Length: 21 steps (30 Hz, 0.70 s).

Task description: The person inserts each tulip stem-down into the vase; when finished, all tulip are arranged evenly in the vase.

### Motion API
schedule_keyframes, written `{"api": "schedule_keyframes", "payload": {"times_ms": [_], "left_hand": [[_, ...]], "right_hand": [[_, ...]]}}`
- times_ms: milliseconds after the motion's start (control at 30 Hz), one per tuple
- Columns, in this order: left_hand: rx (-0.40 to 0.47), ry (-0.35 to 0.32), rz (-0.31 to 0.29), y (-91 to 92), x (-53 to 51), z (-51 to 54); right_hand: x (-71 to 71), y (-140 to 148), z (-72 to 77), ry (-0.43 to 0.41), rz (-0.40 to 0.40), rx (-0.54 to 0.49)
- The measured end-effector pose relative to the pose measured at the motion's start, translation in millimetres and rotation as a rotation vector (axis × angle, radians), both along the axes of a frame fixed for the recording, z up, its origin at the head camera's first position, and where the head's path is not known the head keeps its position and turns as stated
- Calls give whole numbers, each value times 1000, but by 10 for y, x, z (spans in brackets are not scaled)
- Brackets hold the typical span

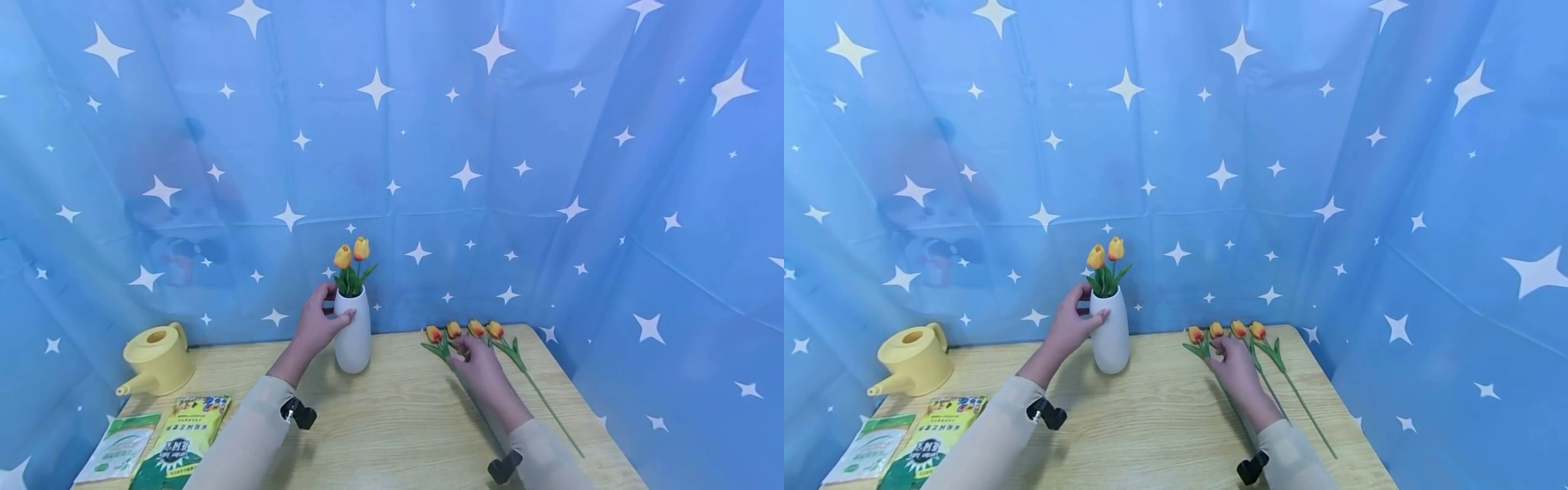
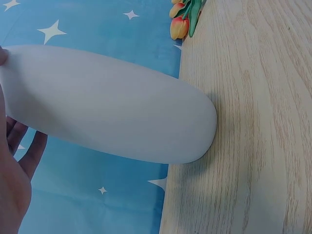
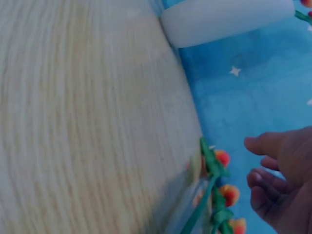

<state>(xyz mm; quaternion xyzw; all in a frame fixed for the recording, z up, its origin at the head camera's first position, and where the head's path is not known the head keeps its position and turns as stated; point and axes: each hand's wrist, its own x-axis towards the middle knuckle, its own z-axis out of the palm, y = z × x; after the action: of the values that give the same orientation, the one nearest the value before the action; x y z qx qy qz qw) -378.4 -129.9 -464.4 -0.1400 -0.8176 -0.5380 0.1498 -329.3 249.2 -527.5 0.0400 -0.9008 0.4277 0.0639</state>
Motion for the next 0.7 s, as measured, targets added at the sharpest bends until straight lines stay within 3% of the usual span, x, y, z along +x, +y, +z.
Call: {"api": "schedule_keyframes", "payload": {"times_ms": [300, 700], "left_hand": [[2, 17, -5, 2, -4, -9], [-7, 8, 1, 1, 0, -1]], "right_hand": [[-48, 26, -137, 59, -8, 85], [-76, 31, -267, 17, 8, 135]]}}
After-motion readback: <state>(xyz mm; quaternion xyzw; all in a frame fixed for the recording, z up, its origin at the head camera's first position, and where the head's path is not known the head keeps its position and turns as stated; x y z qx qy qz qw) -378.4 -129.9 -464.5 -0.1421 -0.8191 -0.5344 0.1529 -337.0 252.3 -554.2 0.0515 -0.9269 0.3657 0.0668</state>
